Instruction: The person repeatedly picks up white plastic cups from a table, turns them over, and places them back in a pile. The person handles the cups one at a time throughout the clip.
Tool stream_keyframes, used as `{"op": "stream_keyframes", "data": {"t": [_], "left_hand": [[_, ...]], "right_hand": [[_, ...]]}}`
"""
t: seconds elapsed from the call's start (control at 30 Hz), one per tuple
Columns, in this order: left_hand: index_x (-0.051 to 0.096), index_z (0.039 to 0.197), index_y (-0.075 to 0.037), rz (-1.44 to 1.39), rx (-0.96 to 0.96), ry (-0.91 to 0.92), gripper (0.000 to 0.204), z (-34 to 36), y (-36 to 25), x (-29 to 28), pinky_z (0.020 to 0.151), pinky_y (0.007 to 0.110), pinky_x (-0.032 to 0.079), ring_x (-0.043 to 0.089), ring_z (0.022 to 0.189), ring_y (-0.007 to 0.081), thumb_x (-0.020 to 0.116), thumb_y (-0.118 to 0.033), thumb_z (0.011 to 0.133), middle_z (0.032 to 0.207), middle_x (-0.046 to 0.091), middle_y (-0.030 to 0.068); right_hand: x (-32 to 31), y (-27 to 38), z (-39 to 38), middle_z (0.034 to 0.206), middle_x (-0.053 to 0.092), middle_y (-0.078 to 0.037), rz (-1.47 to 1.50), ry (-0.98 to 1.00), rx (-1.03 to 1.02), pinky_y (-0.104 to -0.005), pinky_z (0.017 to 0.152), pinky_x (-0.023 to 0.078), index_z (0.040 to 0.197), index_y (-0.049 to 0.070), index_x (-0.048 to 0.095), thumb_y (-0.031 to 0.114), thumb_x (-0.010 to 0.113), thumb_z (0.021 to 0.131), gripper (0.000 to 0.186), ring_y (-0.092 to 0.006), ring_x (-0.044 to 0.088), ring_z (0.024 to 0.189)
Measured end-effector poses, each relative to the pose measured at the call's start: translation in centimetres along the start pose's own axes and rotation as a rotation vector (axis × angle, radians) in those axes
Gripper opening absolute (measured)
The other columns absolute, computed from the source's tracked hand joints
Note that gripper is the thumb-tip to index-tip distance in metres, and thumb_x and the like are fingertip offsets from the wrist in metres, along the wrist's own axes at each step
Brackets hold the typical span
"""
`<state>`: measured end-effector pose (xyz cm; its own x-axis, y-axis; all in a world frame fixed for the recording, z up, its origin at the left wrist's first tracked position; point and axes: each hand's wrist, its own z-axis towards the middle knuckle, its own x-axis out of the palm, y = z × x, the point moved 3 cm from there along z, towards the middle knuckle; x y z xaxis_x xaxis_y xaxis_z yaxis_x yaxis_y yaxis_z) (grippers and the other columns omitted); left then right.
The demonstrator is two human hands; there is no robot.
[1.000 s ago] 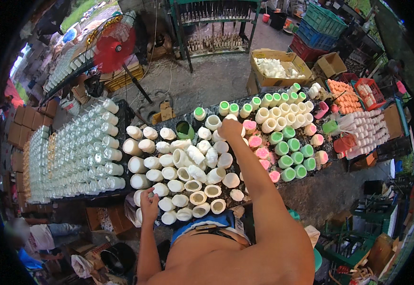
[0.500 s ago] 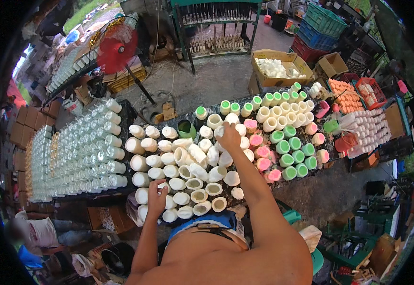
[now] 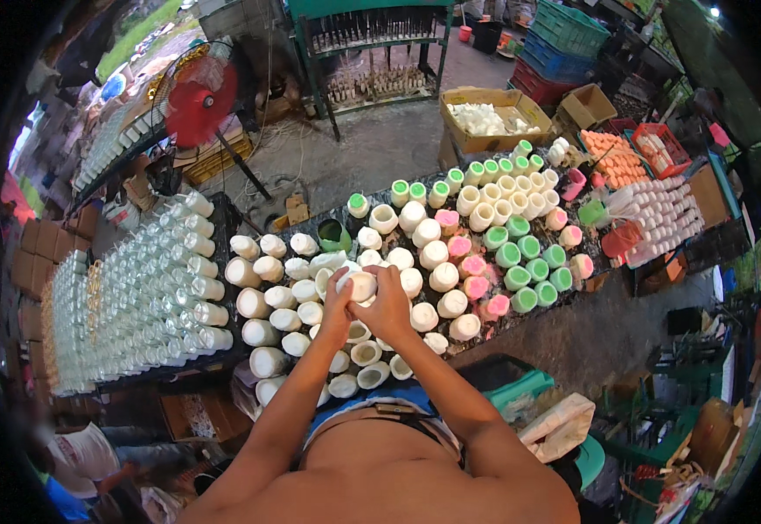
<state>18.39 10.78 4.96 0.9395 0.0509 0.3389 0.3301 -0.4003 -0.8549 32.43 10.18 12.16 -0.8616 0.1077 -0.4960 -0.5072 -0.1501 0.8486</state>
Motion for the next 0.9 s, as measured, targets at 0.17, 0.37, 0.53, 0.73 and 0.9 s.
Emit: {"op": "stream_keyframes", "data": {"t": [0.17, 0.37, 0.53, 0.73, 0.9], "left_hand": [[0.048, 0.14, -0.016, 0.084, -0.014, -0.009, 0.047, -2.5, -2.8, 1.3, 0.081, 0.039, 0.055, 0.062, 0.109, 0.0201, 0.042, -0.047, 0.106, 0.127, 0.059, 0.0092], [0.061, 0.125, -0.006, 0.142, 0.149, -0.109, 0.046, -1.8, -1.9, 1.4, 0.082, 0.035, 0.056, 0.064, 0.106, 0.0225, 0.034, -0.039, 0.106, 0.118, 0.064, 0.0121], [0.054, 0.135, -0.021, 0.18, -0.056, -0.046, 0.053, -2.9, -1.3, 0.5, 0.081, 0.047, 0.055, 0.059, 0.116, 0.0241, 0.032, -0.059, 0.105, 0.129, 0.059, 0.0055], [0.037, 0.149, -0.025, 0.227, -0.148, 0.125, 0.057, -4.2, -1.1, -0.7, 0.084, 0.051, 0.054, 0.057, 0.123, 0.0243, 0.034, -0.062, 0.105, 0.144, 0.051, 0.0026], [0.047, 0.143, -0.024, 0.127, -0.087, 0.134, 0.048, -5.0, -2.1, 0.0, 0.085, 0.05, 0.053, 0.06, 0.119, 0.0241, 0.032, -0.053, 0.108, 0.138, 0.057, 0.0018]], "right_hand": [[2.5, -3.6, -2.0, 0.128, 0.054, -0.013, 0.291, -0.041, 0.13, -0.0408, 0.104, 0.043, 0.137, 0.008, 0.056, 0.029, 0.073, 0.093, 0.052, -0.0263, 0.052, 0.124], [5.0, -2.1, -3.1, 0.142, 0.049, -0.024, 0.418, -0.06, 0.182, -0.0416, 0.113, 0.036, 0.146, 0.003, 0.045, 0.035, 0.052, 0.106, 0.051, -0.0345, 0.046, 0.134], [3.6, -2.0, -3.4, 0.156, 0.037, -0.019, 0.442, 0.107, 0.177, -0.0389, 0.12, 0.026, 0.154, 0.006, 0.036, 0.043, 0.029, 0.112, 0.057, -0.0301, 0.036, 0.145], [2.3, -1.4, -3.7, 0.139, 0.058, -0.022, 0.473, 0.09, 0.19, -0.0375, 0.11, 0.04, 0.146, 0.001, 0.051, 0.037, 0.031, 0.112, 0.053, -0.0283, 0.055, 0.129], [1.9, -1.6, -4.2, 0.107, 0.072, -0.013, 0.413, -0.019, 0.278, -0.0328, 0.09, 0.05, 0.132, 0.0, 0.063, 0.035, 0.036, 0.112, 0.049, -0.0184, 0.065, 0.098]]}}
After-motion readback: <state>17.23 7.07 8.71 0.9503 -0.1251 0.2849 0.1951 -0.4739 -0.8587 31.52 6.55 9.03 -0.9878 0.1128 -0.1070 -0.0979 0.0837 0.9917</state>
